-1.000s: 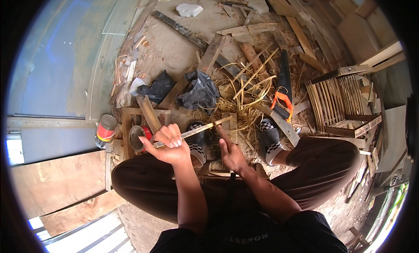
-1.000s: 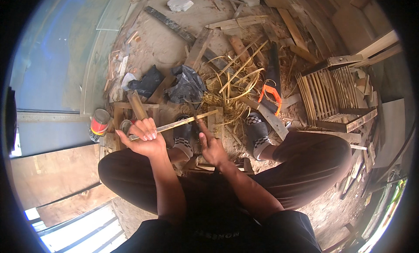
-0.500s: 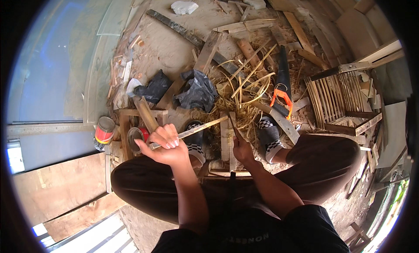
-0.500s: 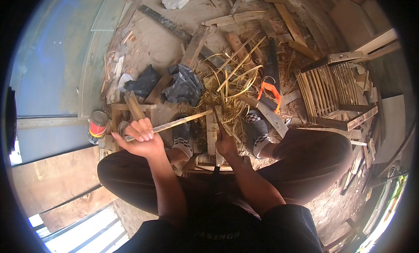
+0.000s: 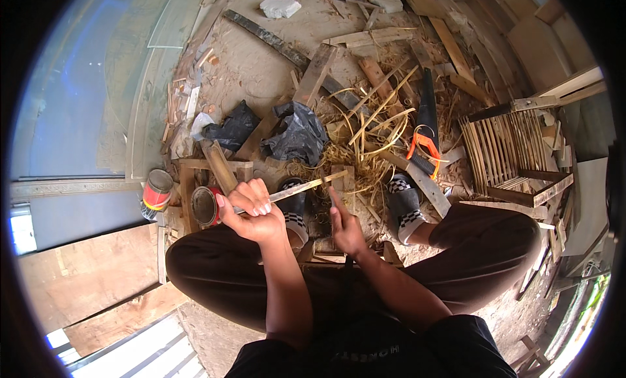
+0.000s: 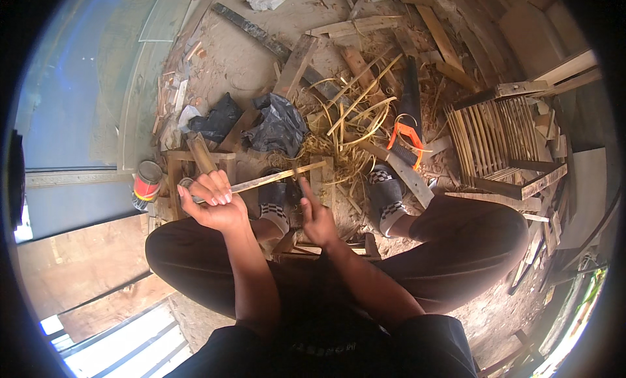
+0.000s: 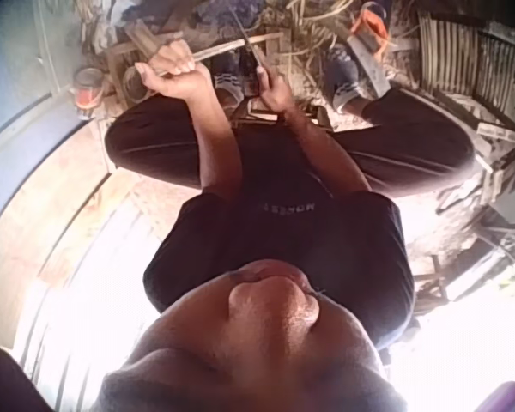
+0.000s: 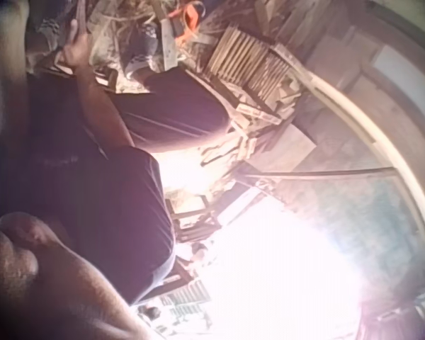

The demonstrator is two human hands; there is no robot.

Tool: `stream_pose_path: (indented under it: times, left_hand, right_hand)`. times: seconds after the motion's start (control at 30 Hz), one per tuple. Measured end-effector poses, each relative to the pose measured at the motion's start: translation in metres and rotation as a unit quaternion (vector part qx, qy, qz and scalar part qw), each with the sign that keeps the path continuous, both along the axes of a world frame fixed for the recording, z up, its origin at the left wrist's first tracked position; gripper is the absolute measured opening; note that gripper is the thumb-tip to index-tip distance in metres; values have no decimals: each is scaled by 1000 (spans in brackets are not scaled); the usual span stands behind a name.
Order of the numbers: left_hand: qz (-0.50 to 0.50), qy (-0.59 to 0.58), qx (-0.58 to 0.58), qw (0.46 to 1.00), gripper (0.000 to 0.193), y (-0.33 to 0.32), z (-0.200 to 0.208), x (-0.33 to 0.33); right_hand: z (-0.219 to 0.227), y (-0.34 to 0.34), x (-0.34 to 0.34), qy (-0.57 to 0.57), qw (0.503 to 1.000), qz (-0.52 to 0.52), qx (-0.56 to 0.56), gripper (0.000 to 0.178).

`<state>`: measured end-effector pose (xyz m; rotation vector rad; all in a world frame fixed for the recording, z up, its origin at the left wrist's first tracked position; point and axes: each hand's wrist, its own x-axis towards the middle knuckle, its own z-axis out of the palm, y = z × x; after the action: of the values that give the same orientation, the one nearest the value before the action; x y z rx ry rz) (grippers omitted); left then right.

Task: The person sits on the floor and uses a knife to shave thin strips from a bamboo stick, repeatedly peeling the surface to create fine shavings.

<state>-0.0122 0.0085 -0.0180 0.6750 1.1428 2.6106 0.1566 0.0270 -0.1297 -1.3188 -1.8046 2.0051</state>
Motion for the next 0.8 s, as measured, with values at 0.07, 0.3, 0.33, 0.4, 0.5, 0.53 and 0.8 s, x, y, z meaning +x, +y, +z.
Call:
stream_pose_path:
  times: [0.07, 0.3, 0.33, 0.4, 0.5, 0.53, 0.8]
  left_hand:
    - [-4, 3, -5, 1000, 58, 2, 2, 2]
    - [102, -43, -120, 987, 57, 19, 26, 18]
    - [108, -58, -122, 985, 57, 18, 27, 17]
    - [51, -68, -68, 994, 59, 11, 18, 13]
    - [10, -35, -1, 999, 60, 8, 13, 12]
    - [-9, -26, -1, 1000, 60, 8, 13, 13]
    - [-96, -15, -22, 995, 52, 6, 8, 11]
  right_hand:
    - [-47, -4, 2, -10, 997, -40, 69, 51]
    - [17, 9, -9, 82, 986, 18, 147, 49]
    - [24, 8, -10, 103, 981, 30, 162, 49]
    - [21, 3, -8, 73, 987, 26, 142, 49]
    - [-1, -8, 1, 5, 997, -17, 77, 50]
    - [-23, -12, 3, -31, 995, -39, 89, 50]
    - [28, 9, -8, 53, 990, 13, 126, 49]
